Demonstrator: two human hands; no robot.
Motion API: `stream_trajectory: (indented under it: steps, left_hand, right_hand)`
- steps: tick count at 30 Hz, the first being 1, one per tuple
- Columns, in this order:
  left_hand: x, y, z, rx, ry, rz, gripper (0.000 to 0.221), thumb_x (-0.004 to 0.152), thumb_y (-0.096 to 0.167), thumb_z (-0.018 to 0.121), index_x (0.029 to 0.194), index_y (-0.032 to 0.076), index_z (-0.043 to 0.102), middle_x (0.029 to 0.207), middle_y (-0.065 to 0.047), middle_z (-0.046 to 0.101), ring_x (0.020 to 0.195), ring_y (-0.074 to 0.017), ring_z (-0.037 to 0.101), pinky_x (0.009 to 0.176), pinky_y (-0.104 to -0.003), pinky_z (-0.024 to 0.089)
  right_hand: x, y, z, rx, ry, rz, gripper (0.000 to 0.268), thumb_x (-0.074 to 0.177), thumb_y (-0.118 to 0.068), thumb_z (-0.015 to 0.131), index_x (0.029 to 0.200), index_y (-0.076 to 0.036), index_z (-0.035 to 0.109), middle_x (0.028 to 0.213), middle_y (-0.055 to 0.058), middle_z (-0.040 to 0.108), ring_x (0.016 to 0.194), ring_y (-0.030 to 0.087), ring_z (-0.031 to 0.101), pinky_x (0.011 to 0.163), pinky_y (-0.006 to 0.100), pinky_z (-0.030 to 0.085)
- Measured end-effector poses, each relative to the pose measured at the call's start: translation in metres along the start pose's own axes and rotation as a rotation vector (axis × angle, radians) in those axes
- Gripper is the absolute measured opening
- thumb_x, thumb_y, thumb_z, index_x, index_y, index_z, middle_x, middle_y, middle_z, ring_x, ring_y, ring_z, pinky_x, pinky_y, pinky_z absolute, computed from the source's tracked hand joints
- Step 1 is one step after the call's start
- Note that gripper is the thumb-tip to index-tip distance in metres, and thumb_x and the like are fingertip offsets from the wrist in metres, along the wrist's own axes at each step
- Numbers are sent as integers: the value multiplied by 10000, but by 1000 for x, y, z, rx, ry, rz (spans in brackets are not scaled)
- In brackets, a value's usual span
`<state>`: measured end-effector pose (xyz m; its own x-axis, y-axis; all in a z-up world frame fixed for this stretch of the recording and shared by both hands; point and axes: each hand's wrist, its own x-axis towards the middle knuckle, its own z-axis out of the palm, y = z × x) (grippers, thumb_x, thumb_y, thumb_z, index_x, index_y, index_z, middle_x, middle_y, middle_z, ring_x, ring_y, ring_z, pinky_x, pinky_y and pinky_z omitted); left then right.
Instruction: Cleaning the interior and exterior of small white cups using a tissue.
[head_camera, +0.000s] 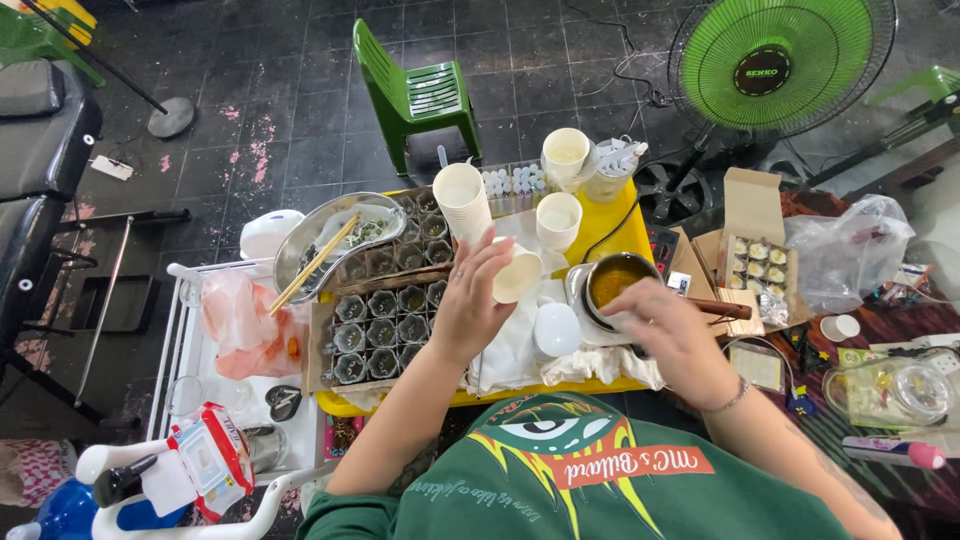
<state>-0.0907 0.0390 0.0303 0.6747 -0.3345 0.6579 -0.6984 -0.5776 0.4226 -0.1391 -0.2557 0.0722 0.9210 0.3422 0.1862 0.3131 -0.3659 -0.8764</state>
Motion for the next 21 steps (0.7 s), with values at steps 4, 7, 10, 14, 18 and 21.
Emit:
stream_trajectory:
  steps: [4, 7, 10, 14, 18, 21]
  left_hand:
    - [-1, -12, 18, -33, -39, -8, 773, 768, 30, 833, 1410, 109, 410, 1478, -99, 524, 1489, -352, 435, 1266, -563, 277]
    - [-3, -14, 30, 16, -68, 34, 767, 799, 56, 833, 1437, 130, 413, 1456, -84, 528, 1473, -331, 456, 1255, -572, 277]
    - [0, -18, 37, 15, -94, 53, 758, 815, 66, 812, 1451, 132, 405, 1460, -81, 539, 1473, -327, 471, 1249, -570, 302]
    - [8, -16, 34, -36, -57, 54, 719, 855, 61, 794, 1461, 120, 411, 1464, -92, 531, 1484, -352, 464, 1235, -548, 364]
    - [11, -13, 29, -75, -72, 126, 712, 851, 93, 811, 1439, 110, 411, 1461, -106, 531, 1469, -359, 460, 1225, -570, 347]
    - [8, -12, 32, -89, -47, 128, 708, 853, 89, 832, 1425, 121, 416, 1462, -99, 544, 1472, -352, 470, 1244, -570, 345]
  right_hand:
    - [0, -23, 25, -140, -174, 292, 590, 791, -244, 779, 1342, -134, 599, 1104, 94, 597, 930, 229, 624, 906, 355, 520]
    - [2, -19, 46, -109, -192, 184, 978, 680, -345, 902, 1491, -117, 406, 1231, 139, 527, 1103, 281, 579, 949, 380, 480]
    - [8, -16, 63, -97, -138, 5, 1076, 637, -351, 948, 1495, -86, 356, 1239, 171, 511, 1170, 324, 550, 986, 413, 452]
    - [12, -1, 79, -154, -26, 3, 934, 644, -340, 948, 1410, -124, 459, 1187, 144, 547, 1117, 321, 595, 960, 406, 498]
    - [19, -10, 80, -193, 21, 7, 830, 624, -339, 952, 1311, -123, 539, 1127, 131, 568, 1044, 322, 621, 896, 405, 521]
    - [22, -12, 76, -203, 31, 20, 771, 605, -349, 954, 1247, -111, 599, 1055, 113, 587, 984, 299, 637, 858, 399, 531]
